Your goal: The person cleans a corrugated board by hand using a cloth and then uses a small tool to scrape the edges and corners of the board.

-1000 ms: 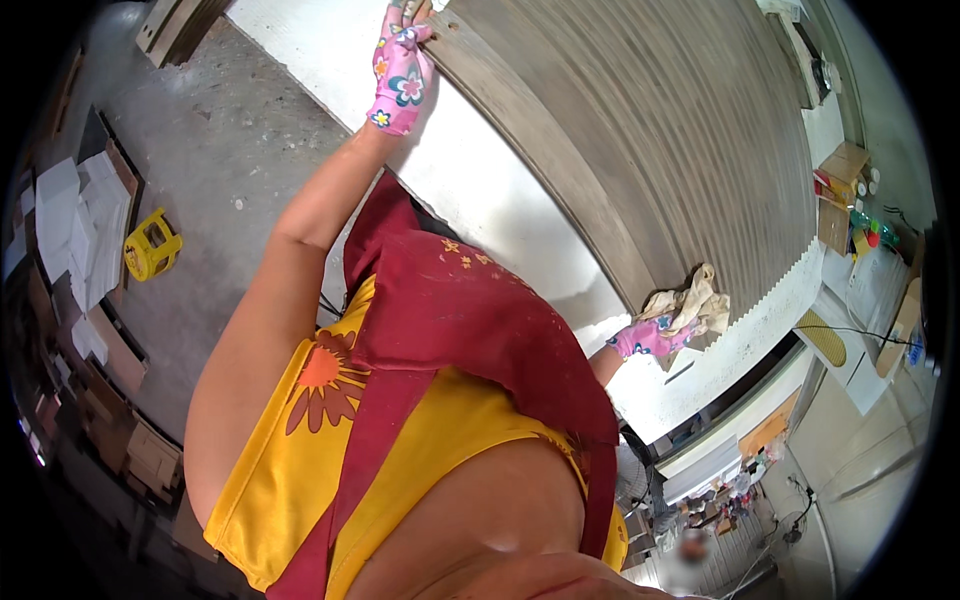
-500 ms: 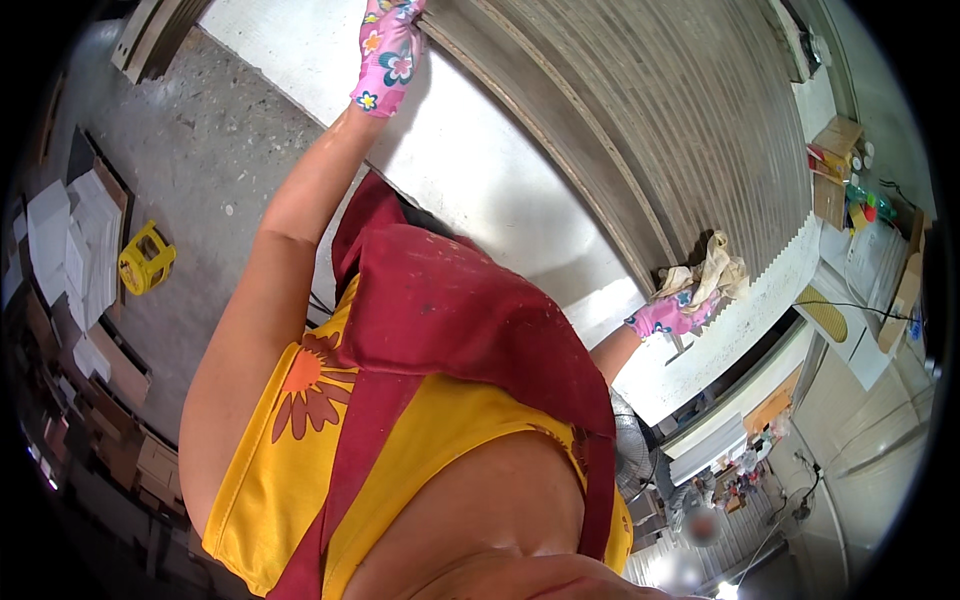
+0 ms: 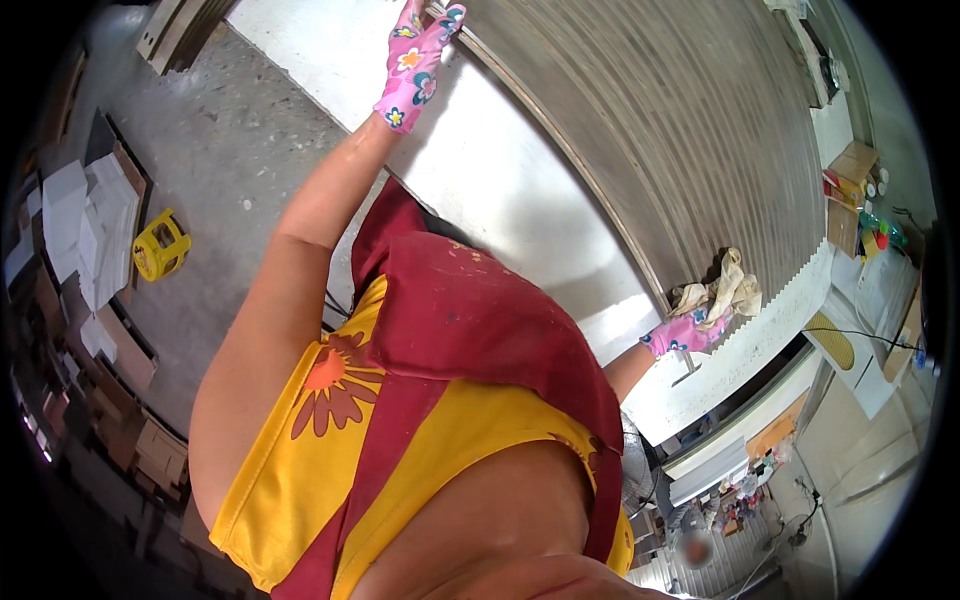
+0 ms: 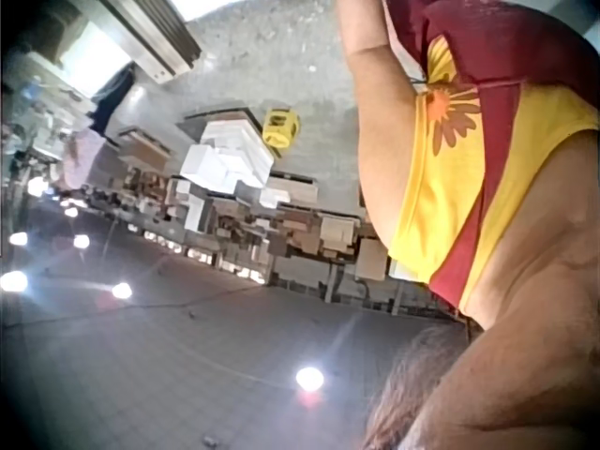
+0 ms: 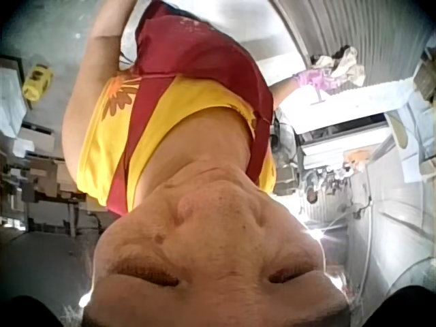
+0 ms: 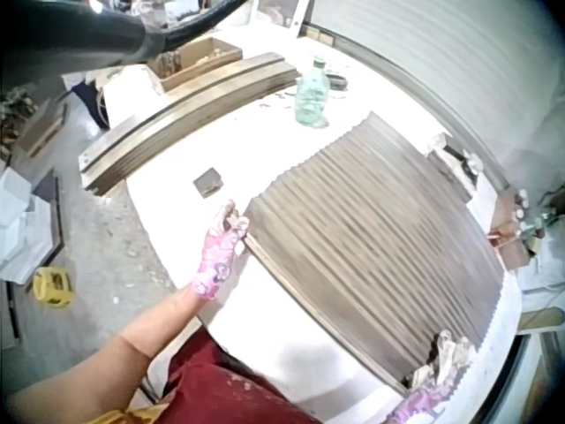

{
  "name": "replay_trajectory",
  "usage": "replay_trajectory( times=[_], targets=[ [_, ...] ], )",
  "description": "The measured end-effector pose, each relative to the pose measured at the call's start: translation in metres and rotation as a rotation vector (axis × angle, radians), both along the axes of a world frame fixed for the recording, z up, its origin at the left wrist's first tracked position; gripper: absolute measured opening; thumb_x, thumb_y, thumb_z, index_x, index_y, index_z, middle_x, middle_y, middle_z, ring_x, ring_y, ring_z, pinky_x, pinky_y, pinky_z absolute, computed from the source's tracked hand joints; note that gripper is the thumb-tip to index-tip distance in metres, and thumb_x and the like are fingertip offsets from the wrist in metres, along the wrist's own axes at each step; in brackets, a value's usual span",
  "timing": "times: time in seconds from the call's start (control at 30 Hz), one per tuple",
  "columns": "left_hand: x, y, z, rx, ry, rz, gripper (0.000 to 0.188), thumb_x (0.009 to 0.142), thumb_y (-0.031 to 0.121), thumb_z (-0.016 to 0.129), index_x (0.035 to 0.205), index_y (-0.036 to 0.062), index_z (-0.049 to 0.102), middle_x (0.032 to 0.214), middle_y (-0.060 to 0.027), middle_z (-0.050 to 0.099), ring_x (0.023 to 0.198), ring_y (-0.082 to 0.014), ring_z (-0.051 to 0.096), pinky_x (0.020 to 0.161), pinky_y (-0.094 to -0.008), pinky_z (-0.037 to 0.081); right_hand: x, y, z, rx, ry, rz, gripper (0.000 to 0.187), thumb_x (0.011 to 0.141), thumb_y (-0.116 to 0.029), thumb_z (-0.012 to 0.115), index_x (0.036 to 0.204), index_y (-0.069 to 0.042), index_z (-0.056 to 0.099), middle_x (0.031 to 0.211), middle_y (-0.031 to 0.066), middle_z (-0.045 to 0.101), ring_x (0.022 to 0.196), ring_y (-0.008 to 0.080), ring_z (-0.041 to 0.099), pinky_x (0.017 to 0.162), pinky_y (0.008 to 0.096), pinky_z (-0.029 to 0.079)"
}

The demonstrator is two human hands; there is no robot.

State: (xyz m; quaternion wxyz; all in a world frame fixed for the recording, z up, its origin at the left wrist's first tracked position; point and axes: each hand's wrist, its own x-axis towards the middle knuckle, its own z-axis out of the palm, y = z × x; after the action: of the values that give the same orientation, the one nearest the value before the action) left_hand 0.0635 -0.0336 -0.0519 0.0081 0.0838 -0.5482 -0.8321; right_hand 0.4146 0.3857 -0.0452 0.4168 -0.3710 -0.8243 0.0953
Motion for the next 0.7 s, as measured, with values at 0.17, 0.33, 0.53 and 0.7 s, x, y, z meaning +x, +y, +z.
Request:
replay_trajectory(
  times=[0.17,0.33,0.53,0.7],
  targets=[
    [0.005,-0.021,-0.043,-0.088,0.039,0.018,0.056,0.088,0.004,0.063,0.138,0.0012,0.038,0.104,-0.0011,0.052,0.088,-0.0098,0.053,0.079,-0.0198,0.048,0.006,0.003,-0.009,0.118,0.046,0.082,0.039,0.087,-0.015,0.064,0.124,-0.005,0.057,0.124,0.0148,0.058,0.119,0.0321,0.052,0.103,0.0438,0.042],
    [0.03,-0.012,-0.01,-0.044,-0.172,-0.015,0.05,0.087,0.025,0.07,0.126,-0.0004,0.051,0.108,-0.0074,0.063,0.091,-0.0138,0.063,0.079,-0.0257,0.054,0.02,-0.02,-0.007,0.223,-0.104,0.003,0.04,0.087,-0.015,0.065,0.124,-0.004,0.055,0.124,0.0158,0.058,0.118,0.0319,0.053,0.102,0.0441,0.042],
    [0.048,-0.018,-0.026,0.15,-0.201,-0.009,0.035,0.089,0.018,0.066,0.119,0.0022,0.056,0.106,-0.0057,0.064,0.092,-0.0149,0.064,0.082,-0.0303,0.054,0.034,-0.019,-0.027,0.392,-0.305,-0.024,0.043,0.09,-0.021,0.062,0.128,-0.004,0.05,0.126,0.0153,0.055,0.116,0.0343,0.053,0.097,0.0466,0.044],
    [0.051,-0.031,-0.03,0.319,-0.18,-0.153,0.043,0.082,0.0,0.066,0.122,0.0007,0.051,0.112,-0.0065,0.063,0.097,-0.0139,0.061,0.086,-0.0297,0.05,0.035,-0.012,-0.044,0.393,-0.361,-0.191,0.044,0.089,-0.028,0.063,0.123,-0.003,0.054,0.121,0.0114,0.057,0.116,0.0318,0.051,0.098,0.0462,0.042]
  ],
)
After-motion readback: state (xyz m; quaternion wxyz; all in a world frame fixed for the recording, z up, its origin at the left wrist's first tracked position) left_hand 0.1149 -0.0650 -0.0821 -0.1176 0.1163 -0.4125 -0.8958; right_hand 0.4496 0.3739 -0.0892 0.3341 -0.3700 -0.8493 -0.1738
